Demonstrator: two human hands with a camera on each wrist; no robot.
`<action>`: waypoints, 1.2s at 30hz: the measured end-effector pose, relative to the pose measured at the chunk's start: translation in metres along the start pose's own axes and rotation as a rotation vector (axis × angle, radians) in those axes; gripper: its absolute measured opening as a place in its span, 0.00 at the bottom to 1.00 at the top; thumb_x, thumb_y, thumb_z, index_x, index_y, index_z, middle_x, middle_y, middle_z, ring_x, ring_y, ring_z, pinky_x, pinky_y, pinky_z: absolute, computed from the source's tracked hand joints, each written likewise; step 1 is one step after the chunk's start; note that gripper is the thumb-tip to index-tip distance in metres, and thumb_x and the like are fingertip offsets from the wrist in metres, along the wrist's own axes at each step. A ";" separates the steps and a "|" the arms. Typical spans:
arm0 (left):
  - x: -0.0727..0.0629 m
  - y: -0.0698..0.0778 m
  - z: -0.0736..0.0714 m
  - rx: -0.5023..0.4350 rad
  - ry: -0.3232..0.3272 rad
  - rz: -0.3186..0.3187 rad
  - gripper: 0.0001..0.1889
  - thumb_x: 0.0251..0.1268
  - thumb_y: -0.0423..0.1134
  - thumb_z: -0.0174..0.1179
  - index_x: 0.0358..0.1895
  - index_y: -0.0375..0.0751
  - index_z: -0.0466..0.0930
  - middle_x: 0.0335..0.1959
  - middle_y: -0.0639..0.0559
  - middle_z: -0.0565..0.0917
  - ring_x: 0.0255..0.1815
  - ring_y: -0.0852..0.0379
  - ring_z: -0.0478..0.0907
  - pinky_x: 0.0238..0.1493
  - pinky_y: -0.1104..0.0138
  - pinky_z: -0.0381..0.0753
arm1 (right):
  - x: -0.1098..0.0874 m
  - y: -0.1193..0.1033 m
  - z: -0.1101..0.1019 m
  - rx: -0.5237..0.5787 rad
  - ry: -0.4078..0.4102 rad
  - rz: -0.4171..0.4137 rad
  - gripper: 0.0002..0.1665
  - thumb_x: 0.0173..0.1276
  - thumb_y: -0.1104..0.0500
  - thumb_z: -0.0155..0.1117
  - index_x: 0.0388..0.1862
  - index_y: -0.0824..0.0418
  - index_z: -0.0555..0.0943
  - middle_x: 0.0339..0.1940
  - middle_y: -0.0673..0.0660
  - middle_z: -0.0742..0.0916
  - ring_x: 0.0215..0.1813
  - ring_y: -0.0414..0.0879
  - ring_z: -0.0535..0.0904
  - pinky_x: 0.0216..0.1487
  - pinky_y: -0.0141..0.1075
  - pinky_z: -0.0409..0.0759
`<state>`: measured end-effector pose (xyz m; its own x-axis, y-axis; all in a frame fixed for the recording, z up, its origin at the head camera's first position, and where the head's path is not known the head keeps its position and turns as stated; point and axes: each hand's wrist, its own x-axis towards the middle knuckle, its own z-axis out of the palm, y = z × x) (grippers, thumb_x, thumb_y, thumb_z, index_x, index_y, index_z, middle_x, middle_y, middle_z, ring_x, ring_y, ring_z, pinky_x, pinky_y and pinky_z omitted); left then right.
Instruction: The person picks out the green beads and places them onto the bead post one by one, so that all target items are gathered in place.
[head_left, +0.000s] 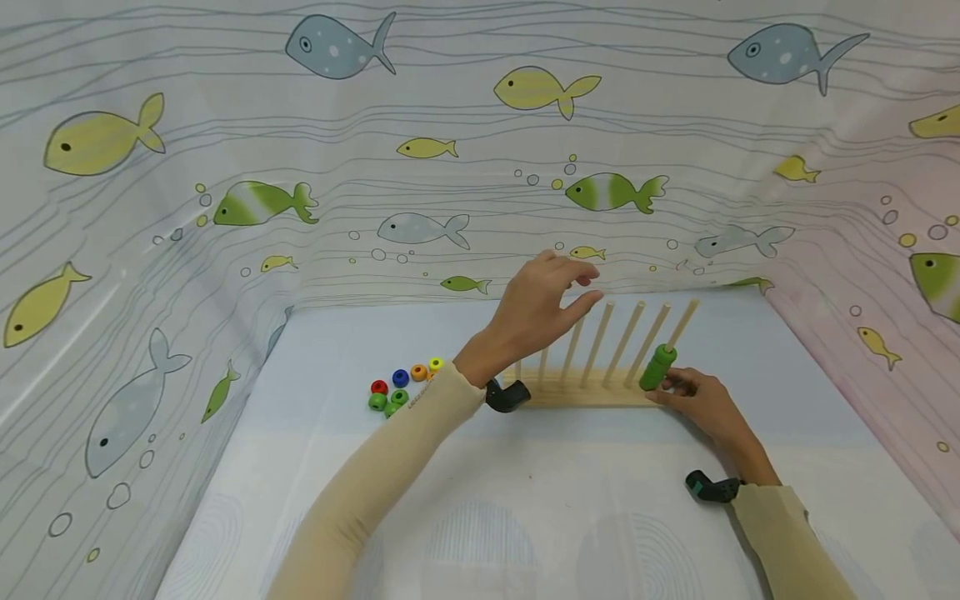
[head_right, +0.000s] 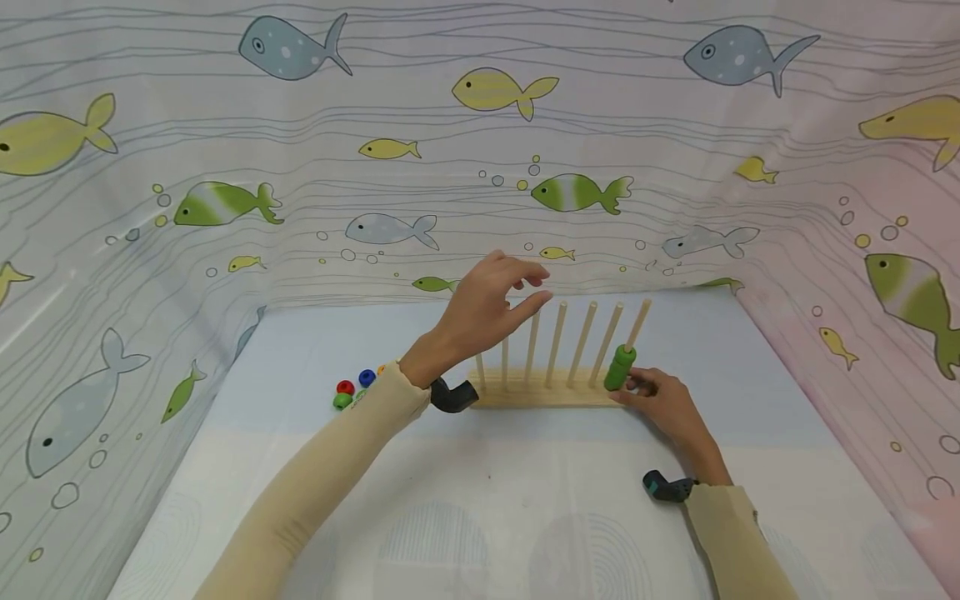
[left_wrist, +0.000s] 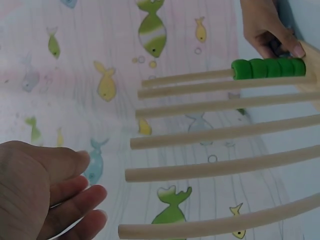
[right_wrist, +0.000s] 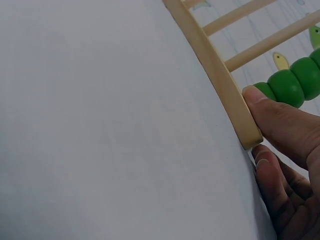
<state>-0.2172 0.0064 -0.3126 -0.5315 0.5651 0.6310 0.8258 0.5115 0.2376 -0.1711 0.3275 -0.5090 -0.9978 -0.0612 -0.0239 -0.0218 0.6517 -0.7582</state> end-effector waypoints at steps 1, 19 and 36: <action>-0.002 -0.001 -0.001 0.000 0.004 -0.003 0.13 0.73 0.43 0.66 0.52 0.40 0.86 0.45 0.52 0.89 0.46 0.54 0.79 0.53 0.69 0.75 | 0.000 0.001 0.000 -0.001 -0.001 0.000 0.38 0.67 0.42 0.74 0.63 0.69 0.79 0.42 0.60 0.84 0.40 0.49 0.76 0.37 0.35 0.75; -0.031 -0.024 -0.015 -0.046 0.041 -0.047 0.16 0.71 0.47 0.68 0.52 0.39 0.86 0.42 0.50 0.88 0.42 0.54 0.78 0.45 0.68 0.76 | 0.000 0.000 0.000 0.016 -0.013 0.014 0.38 0.67 0.43 0.75 0.63 0.70 0.78 0.43 0.61 0.85 0.40 0.48 0.76 0.36 0.35 0.75; -0.070 -0.047 -0.016 -0.067 -0.007 -0.190 0.22 0.70 0.55 0.66 0.55 0.43 0.86 0.43 0.55 0.85 0.42 0.57 0.77 0.42 0.65 0.77 | 0.000 -0.001 0.000 0.020 -0.011 0.022 0.38 0.67 0.43 0.75 0.63 0.69 0.79 0.43 0.60 0.85 0.40 0.48 0.76 0.38 0.34 0.75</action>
<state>-0.2156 -0.0673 -0.3554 -0.6799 0.4674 0.5651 0.7214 0.5649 0.4006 -0.1711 0.3271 -0.5086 -0.9973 -0.0558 -0.0478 0.0013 0.6375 -0.7704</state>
